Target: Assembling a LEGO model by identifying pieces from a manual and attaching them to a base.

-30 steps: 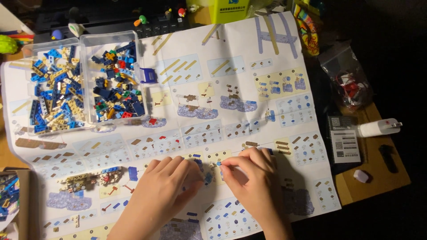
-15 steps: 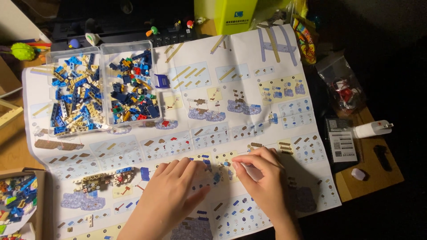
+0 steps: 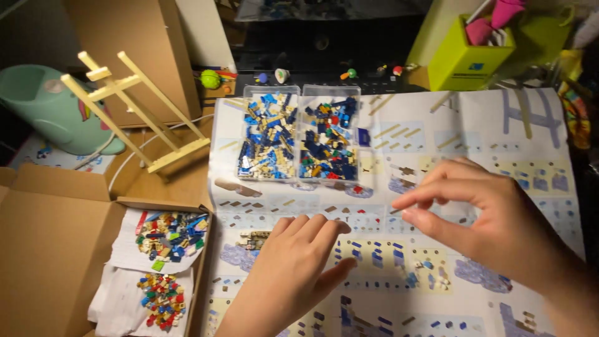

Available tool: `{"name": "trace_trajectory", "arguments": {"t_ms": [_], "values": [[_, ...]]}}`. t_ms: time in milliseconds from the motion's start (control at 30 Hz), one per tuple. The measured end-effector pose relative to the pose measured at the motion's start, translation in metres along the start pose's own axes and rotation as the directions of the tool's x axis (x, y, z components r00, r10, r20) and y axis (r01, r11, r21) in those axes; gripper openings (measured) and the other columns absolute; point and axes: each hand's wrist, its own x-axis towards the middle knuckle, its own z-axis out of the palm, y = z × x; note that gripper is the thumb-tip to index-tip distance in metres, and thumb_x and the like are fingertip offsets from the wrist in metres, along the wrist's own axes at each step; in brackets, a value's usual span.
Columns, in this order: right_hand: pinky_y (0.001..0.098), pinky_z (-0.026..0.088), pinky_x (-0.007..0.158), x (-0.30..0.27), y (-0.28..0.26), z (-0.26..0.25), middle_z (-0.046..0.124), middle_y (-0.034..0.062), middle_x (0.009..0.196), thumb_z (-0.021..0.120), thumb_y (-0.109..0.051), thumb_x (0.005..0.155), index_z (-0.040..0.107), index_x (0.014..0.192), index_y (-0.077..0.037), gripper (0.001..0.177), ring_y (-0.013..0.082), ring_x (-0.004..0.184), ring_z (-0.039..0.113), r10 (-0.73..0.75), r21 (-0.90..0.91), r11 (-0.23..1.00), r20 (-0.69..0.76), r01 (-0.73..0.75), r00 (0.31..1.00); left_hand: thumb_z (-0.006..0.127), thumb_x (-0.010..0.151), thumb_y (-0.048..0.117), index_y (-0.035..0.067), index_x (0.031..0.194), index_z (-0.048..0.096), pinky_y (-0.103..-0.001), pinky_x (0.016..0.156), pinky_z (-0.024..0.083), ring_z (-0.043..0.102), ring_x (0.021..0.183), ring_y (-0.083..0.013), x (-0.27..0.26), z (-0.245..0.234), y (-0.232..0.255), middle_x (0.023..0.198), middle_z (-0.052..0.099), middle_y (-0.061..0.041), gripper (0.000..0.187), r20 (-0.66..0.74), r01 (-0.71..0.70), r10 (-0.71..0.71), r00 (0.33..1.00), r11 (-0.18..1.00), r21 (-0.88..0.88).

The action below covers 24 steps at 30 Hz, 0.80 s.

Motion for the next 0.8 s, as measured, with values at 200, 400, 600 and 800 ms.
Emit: {"name": "trace_trajectory", "arguments": {"t_ms": [200, 400, 600, 800], "values": [[0.0281, 0.047, 0.05, 0.072, -0.003, 0.017, 0.07, -0.0078, 0.079, 0.076, -0.024, 0.076, 0.082, 0.089, -0.025, 0.014, 0.009, 0.084, 0.06, -0.035, -0.266, 0.962, 0.08, 0.055, 0.996, 0.066, 0.091, 0.03, 0.011, 0.107, 0.057, -0.041, 0.069, 0.039, 0.056, 0.079, -0.0302, 0.0, 0.006, -0.017, 0.091, 0.061, -0.007, 0.027, -0.078, -0.033, 0.028, 0.997, 0.997, -0.066], [0.0337, 0.04, 0.091, 0.118, 0.026, 0.038, 0.066, -0.0068, 0.093, 0.068, -0.03, 0.082, 0.078, 0.101, -0.026, 0.022, 0.0185, 0.096, 0.053, -0.059, -0.421, 0.894, 0.231, 0.154, 0.971, 0.066, 0.091, 0.032, 0.011, 0.103, 0.058, -0.039, 0.064, 0.038, 0.057, 0.072, -0.0286, -0.004, 0.023, -0.032, 0.085, 0.059, -0.006, 0.026, -0.091, -0.019, 0.011, 0.996, 0.997, -0.081], [0.0357, 0.043, 0.09, 0.134, 0.036, 0.055, 0.06, -0.0029, 0.094, 0.068, -0.032, 0.083, 0.078, 0.104, -0.026, 0.024, 0.0186, 0.099, 0.049, -0.038, -0.421, 0.893, 0.282, 0.159, 0.959, 0.066, 0.092, 0.033, 0.011, 0.099, 0.059, -0.04, 0.065, 0.038, 0.053, 0.071, -0.0283, -0.003, 0.027, -0.029, 0.079, 0.054, -0.006, 0.023, -0.101, 0.0, -0.01, 0.995, 0.996, -0.094], [0.036, 0.044, 0.086, 0.136, 0.047, 0.055, 0.059, -0.0018, 0.091, 0.07, -0.026, 0.083, 0.079, 0.101, -0.024, 0.019, 0.0205, 0.095, 0.05, -0.176, -0.439, 0.859, 0.231, 0.264, 0.957, 0.068, 0.091, 0.031, 0.011, 0.099, 0.059, -0.04, 0.067, 0.039, 0.054, 0.073, -0.0279, -0.003, 0.03, -0.031, 0.081, 0.055, -0.005, 0.024, -0.085, 0.007, -0.015, 0.996, 0.995, -0.101]]}}
